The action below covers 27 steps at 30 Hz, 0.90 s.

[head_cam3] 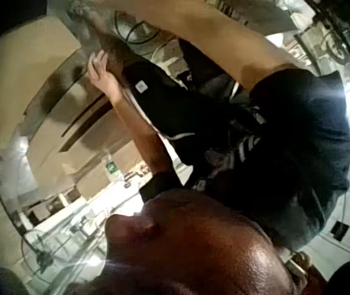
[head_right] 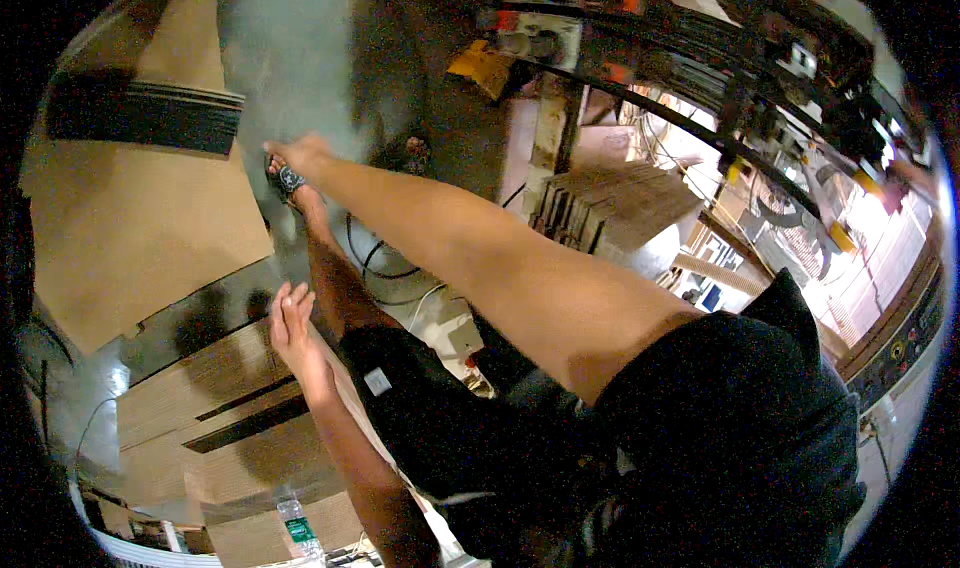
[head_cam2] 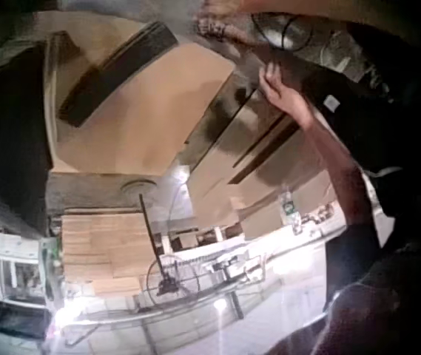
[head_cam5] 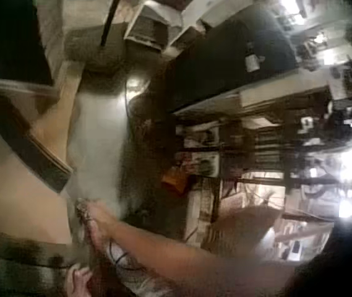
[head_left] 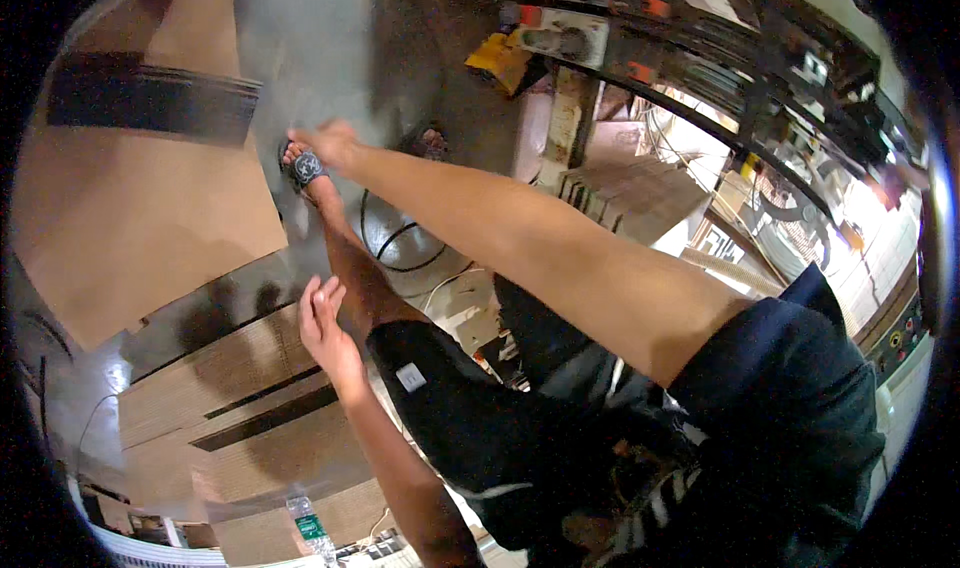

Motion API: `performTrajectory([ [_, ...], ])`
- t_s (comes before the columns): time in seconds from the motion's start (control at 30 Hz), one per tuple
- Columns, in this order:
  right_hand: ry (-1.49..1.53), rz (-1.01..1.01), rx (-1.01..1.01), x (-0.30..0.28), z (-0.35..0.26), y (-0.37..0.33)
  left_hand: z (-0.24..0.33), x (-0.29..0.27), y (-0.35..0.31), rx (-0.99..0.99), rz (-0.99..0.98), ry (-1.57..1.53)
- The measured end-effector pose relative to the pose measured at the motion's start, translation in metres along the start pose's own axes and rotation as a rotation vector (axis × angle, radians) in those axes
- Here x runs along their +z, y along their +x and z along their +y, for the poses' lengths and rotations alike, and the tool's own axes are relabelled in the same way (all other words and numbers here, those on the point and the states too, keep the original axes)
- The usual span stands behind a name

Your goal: The person feeds wooden boards into an edge-banding machine by hand and stacks the processed boards onto a pile on the floor.

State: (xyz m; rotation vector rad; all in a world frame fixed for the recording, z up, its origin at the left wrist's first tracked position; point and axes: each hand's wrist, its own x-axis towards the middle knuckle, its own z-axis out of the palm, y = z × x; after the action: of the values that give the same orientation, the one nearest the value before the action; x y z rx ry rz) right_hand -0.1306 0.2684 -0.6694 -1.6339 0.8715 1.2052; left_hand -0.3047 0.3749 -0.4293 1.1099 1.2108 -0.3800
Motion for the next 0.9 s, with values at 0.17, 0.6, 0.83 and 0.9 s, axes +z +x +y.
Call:
performTrajectory([
  [0.17, 0.239, 0.152, 0.01, 0.104, -0.01, 0.096, -0.056, -0.052, 0.013, -0.107, 0.192, -0.083],
  [0.6, 0.273, -0.138, -0.091, 0.035, 0.022, 0.059, -0.063, -0.039, 0.018, -0.146, 0.166, -0.031],
  [0.83, 0.259, -0.253, -0.303, 0.001, -0.033, -0.181, 0.001, -0.01, -0.001, -0.136, 0.005, -0.302],
  [0.9, 0.288, -0.253, -0.395, -0.011, -0.046, -0.24, 0.015, -0.001, -0.003, -0.173, -0.115, -0.519],
])
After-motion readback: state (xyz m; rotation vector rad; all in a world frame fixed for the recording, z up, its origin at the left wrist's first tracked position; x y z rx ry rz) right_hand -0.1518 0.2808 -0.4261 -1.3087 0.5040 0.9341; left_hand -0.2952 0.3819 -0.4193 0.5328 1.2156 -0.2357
